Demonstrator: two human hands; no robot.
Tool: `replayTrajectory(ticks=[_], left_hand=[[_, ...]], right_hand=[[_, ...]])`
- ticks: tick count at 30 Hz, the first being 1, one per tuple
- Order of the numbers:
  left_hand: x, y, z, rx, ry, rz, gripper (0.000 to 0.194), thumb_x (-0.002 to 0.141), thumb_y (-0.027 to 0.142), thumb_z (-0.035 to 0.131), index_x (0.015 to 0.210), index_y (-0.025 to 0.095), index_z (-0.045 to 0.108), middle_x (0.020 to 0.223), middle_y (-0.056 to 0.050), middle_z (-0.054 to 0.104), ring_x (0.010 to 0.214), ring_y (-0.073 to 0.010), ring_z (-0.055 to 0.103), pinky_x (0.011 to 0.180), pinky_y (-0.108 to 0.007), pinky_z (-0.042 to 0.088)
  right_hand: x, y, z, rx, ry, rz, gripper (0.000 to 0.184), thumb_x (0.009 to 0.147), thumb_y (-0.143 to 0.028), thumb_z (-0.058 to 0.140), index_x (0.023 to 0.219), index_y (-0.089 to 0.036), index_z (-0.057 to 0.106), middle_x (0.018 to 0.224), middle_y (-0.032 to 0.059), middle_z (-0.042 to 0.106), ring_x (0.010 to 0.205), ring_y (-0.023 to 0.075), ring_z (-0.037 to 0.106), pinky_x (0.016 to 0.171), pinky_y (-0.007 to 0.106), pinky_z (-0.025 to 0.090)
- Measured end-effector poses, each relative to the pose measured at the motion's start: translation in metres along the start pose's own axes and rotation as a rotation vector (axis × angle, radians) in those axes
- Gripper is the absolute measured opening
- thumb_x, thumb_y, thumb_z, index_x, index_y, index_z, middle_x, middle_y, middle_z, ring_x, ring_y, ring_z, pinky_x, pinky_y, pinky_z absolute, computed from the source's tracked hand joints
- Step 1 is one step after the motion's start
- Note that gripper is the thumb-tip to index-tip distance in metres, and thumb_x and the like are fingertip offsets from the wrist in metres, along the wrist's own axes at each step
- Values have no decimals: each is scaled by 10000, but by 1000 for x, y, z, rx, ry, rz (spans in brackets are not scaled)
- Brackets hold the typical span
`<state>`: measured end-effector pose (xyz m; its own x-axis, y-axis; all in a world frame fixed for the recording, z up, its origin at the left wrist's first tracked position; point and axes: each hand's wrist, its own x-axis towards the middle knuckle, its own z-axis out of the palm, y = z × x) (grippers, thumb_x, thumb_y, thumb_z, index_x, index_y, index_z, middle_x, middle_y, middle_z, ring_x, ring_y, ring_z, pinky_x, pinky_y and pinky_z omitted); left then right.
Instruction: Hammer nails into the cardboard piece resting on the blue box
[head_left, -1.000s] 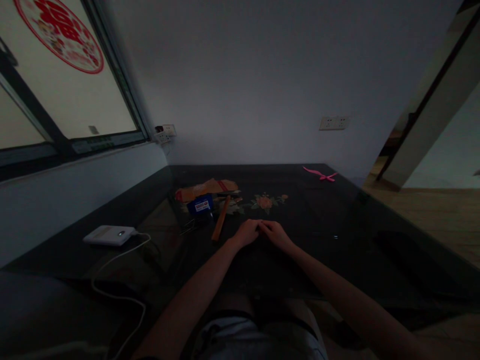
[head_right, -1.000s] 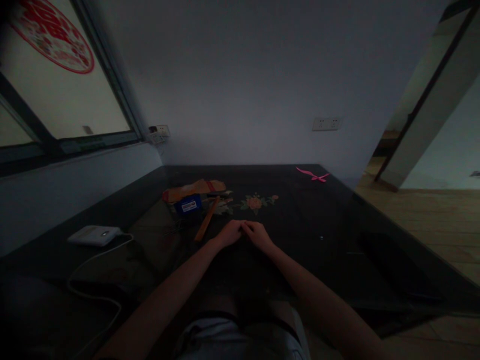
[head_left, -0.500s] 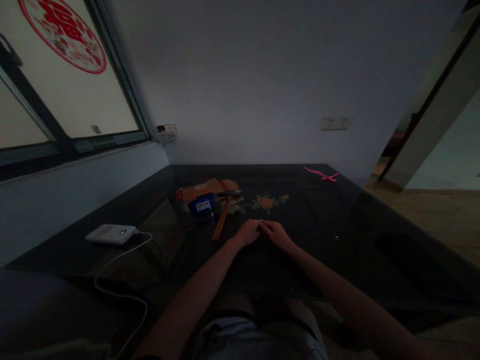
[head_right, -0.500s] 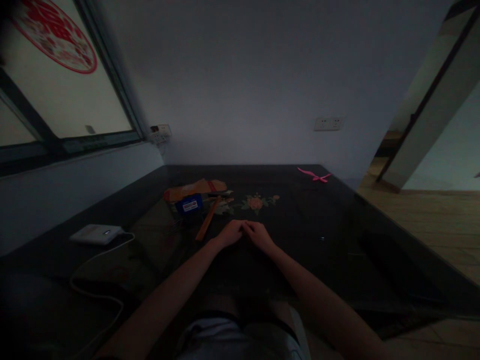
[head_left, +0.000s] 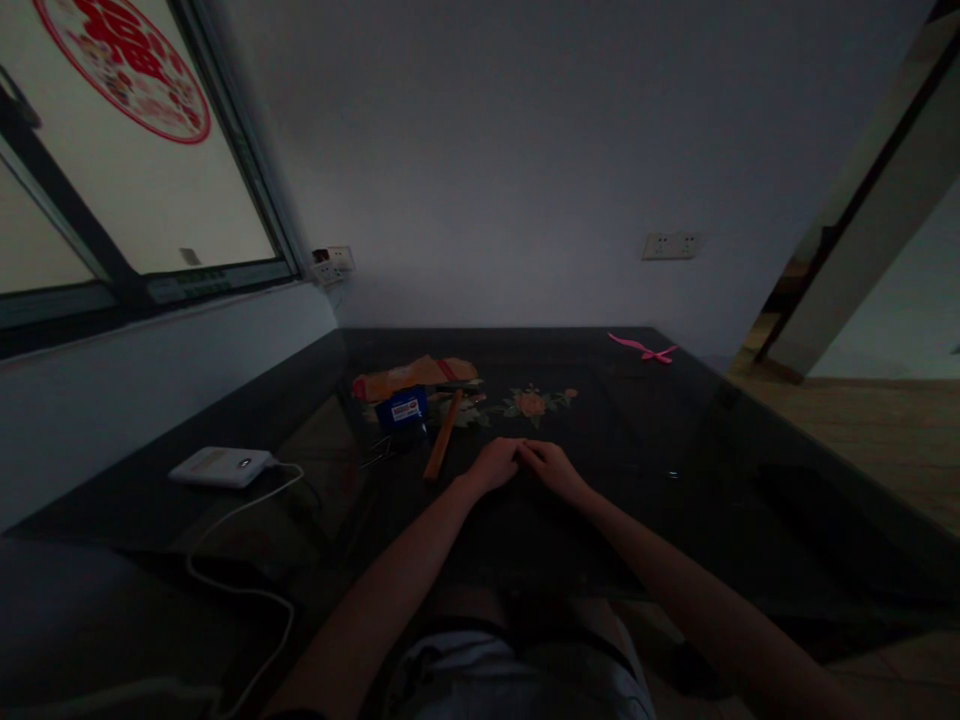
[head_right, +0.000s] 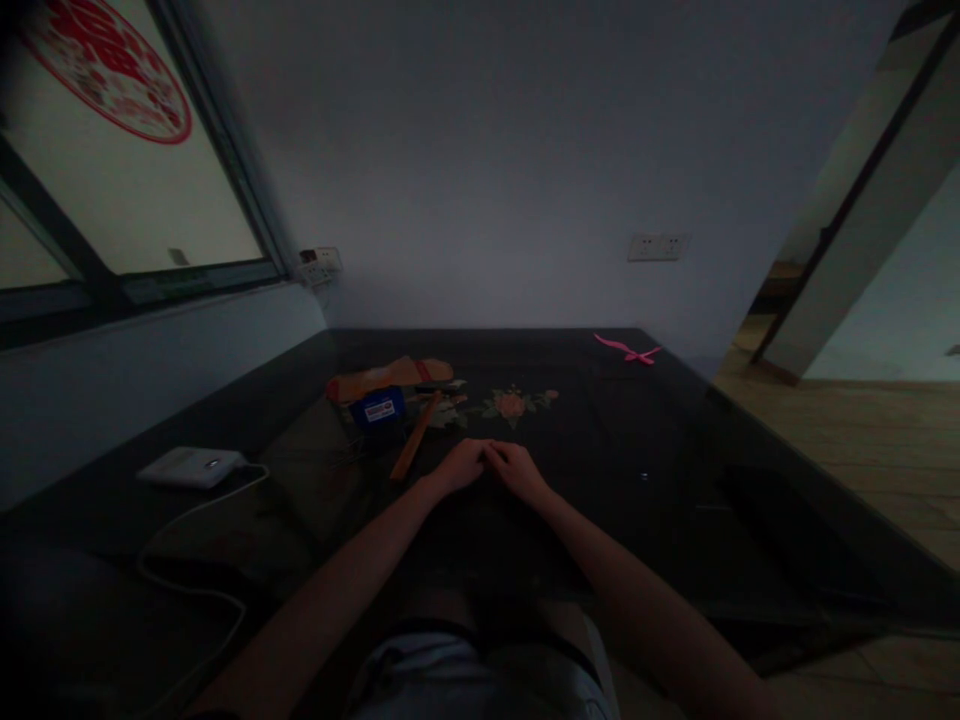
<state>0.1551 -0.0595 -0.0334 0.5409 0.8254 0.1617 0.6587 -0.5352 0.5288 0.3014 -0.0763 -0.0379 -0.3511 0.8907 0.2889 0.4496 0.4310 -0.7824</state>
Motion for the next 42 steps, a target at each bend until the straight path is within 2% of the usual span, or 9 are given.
replayTrajectory(ticks=[9,17,21,25,27,30,35,39,42], left_hand=[[-1,0,0,26,10,23,381,736,57,442,1061,164,612,994,-70,668,942,-189,602,836,-293,455],[-3,4,-2,-69,63,77,397,716,21,433,1029,177,621,953,-51,670,899,-172,606,807,-270,456],[-3,9,-12,-124,232,108,351,774,64,424,1038,191,619,931,-31,669,857,-148,607,780,-248,451],[-6,13,-29,-126,421,78,293,854,176,403,1059,185,612,759,-15,647,671,-123,586,652,-220,438],[-9,11,-40,-120,492,66,290,867,200,396,1069,187,602,692,-1,619,622,-114,568,616,-212,426],[-11,-6,-64,-79,589,43,283,877,227,390,1084,198,580,718,-2,616,640,-114,570,638,-217,435],[-7,-69,-133,173,702,15,290,843,260,453,1100,168,553,989,-75,624,906,-177,580,834,-303,444],[-4,-121,-194,428,525,-129,487,810,467,478,1180,153,516,1179,-108,560,1109,-233,496,967,-364,370],[-5,-145,-219,562,280,-264,744,688,615,545,1283,179,441,1327,-116,460,1230,-289,390,1026,-413,293]], right_hand=[[-1,0,0,-21,1,-18,373,883,-383,377,687,-161,604,577,-1,560,529,128,488,513,226,343],[-2,-4,-2,-67,38,-34,388,886,-411,364,782,-155,637,669,16,614,608,146,534,581,233,372],[-3,-4,-2,-95,81,-31,408,887,-429,349,720,-155,601,608,-1,563,554,128,482,526,221,329],[-4,-5,-2,-143,82,-17,418,877,-423,362,579,-169,507,519,-22,471,493,109,413,486,226,274],[-5,-7,-2,-161,63,-17,414,878,-419,360,573,-172,491,522,-23,465,495,108,412,488,226,271],[-6,-11,-3,-178,27,-13,418,883,-415,346,576,-173,495,520,-23,463,494,109,413,490,226,277],[-8,-14,-1,-187,-39,-11,408,888,-403,350,602,-169,524,534,-18,490,510,109,443,490,215,297],[-8,-15,0,-201,-75,-6,395,889,-389,364,616,-166,543,549,-14,516,514,105,449,495,214,300],[-8,-14,1,-220,-74,4,387,891,-376,368,625,-164,553,554,-10,522,513,106,441,496,219,289]])
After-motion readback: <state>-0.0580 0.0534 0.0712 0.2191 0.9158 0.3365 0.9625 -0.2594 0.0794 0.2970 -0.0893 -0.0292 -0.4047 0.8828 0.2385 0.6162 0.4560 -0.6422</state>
